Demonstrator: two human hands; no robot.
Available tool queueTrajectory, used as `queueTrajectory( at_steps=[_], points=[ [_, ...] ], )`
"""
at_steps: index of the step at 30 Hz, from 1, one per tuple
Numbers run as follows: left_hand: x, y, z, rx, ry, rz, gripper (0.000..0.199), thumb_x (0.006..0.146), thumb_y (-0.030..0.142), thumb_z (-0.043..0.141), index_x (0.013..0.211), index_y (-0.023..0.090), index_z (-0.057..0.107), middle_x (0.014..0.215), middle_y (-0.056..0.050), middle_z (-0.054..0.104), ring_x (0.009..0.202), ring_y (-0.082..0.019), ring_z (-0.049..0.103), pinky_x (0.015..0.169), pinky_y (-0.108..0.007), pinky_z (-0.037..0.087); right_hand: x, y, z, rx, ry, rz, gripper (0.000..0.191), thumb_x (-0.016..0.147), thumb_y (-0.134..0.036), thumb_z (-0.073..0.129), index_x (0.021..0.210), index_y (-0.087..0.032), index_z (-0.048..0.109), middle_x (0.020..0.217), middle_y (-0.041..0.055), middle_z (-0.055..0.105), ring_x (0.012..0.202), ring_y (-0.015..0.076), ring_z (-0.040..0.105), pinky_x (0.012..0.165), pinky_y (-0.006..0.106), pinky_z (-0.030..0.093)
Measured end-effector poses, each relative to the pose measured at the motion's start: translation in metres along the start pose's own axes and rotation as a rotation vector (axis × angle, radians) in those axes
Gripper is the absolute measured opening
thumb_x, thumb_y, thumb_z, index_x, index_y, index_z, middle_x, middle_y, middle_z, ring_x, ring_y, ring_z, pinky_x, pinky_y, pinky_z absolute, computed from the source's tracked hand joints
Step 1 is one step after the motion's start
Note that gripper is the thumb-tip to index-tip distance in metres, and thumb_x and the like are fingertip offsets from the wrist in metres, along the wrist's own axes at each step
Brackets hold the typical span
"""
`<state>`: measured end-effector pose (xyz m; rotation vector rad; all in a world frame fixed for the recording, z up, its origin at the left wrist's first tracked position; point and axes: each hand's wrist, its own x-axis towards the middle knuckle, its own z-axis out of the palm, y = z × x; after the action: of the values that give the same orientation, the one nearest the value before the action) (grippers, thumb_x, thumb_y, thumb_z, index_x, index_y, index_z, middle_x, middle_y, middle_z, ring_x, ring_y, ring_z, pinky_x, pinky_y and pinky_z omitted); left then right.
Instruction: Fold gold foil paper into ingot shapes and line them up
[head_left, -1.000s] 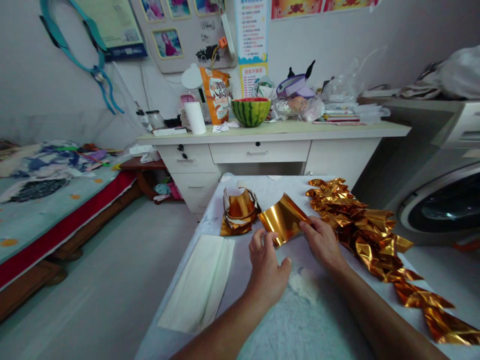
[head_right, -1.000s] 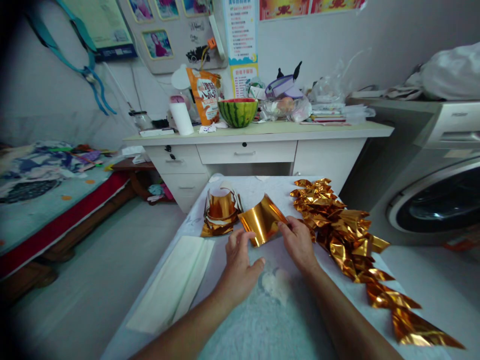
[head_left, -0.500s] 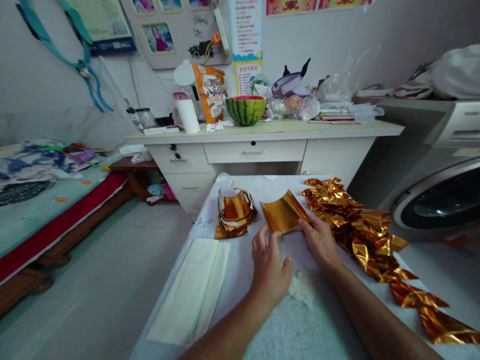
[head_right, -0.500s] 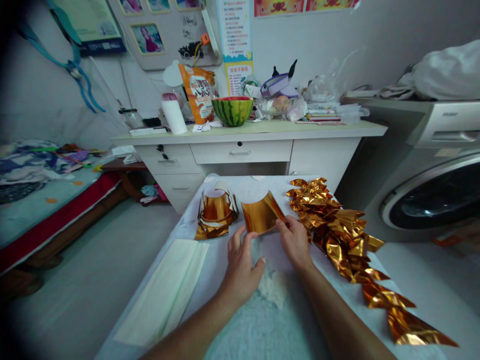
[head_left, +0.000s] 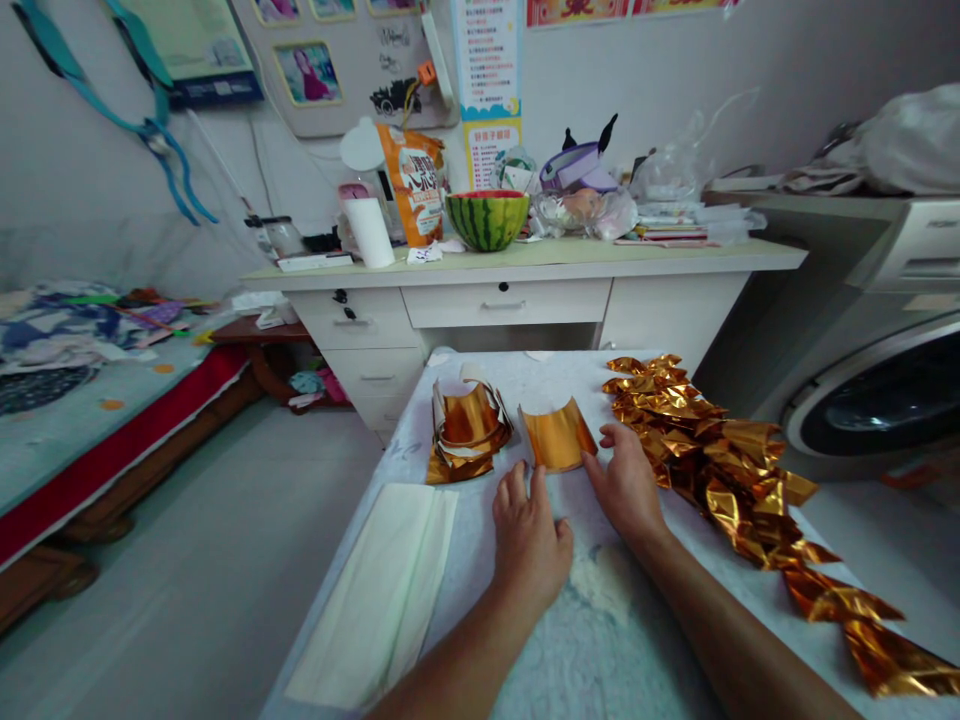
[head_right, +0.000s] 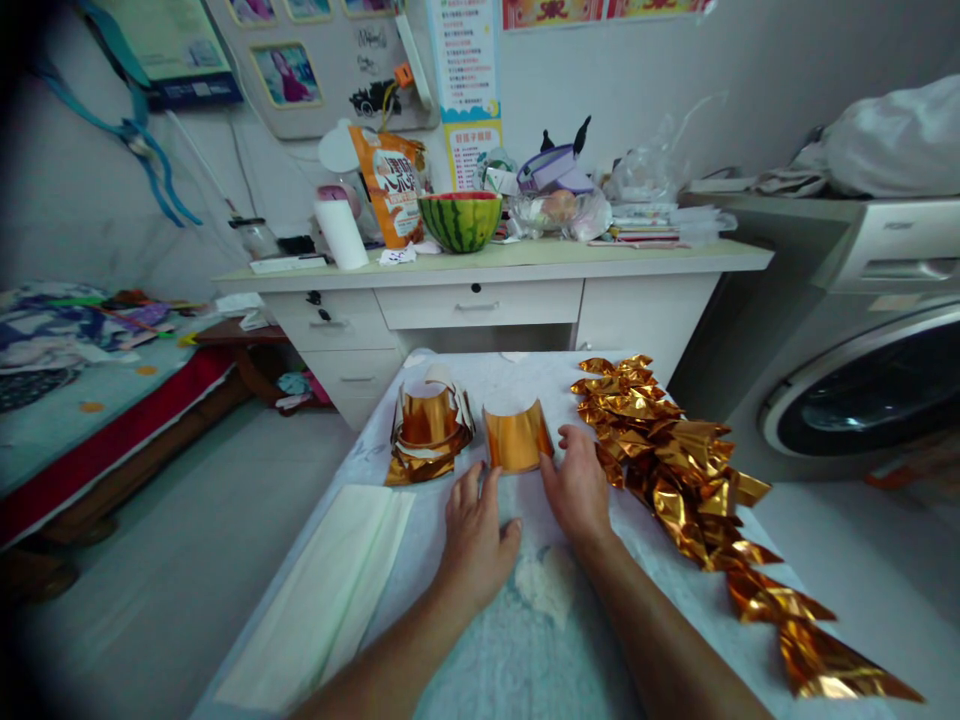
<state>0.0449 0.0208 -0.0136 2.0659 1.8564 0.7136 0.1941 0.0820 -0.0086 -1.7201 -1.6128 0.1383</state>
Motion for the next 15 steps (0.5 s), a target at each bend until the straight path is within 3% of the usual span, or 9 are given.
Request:
queueTrajectory(
  at_steps=[6, 15],
  points=[
    [0.0011, 0.0014, -0.0048, -0.04, -0.024, 0.045, 0.061, 0.077, 0.015, 0.058, 0.135, 0.011, 0.044, 0.141, -0.018, 0.041, 0.131, -0.033, 0.037, 0.111, -0.05, 0.029, 0.0012, 0.0005, -0.0009, -0.07, 0.022, -0.109, 0.014, 0.087, -0.026, 0.05, 0.096, -0.02, 0.059, 0.095, 0.008, 0.062, 0.088, 0.0235, 0.062, 0.075, 0.032, 0.045],
    [0.0012, 0.001, -0.0046, -0.084, -0.006, 0.059, 0.057, 0.075, 0.013, 0.058, 0.131, 0.017, 0.046, 0.137, -0.014, 0.045, 0.129, -0.031, 0.039, 0.11, -0.049, 0.029, 0.0045, -0.0009, -0.0009, -0.181, 0.056, -0.142, 0.012, 0.089, -0.022, 0.05, 0.089, -0.019, 0.061, 0.084, 0.0054, 0.065, 0.075, 0.0186, 0.06, 0.063, 0.027, 0.038]
  ],
)
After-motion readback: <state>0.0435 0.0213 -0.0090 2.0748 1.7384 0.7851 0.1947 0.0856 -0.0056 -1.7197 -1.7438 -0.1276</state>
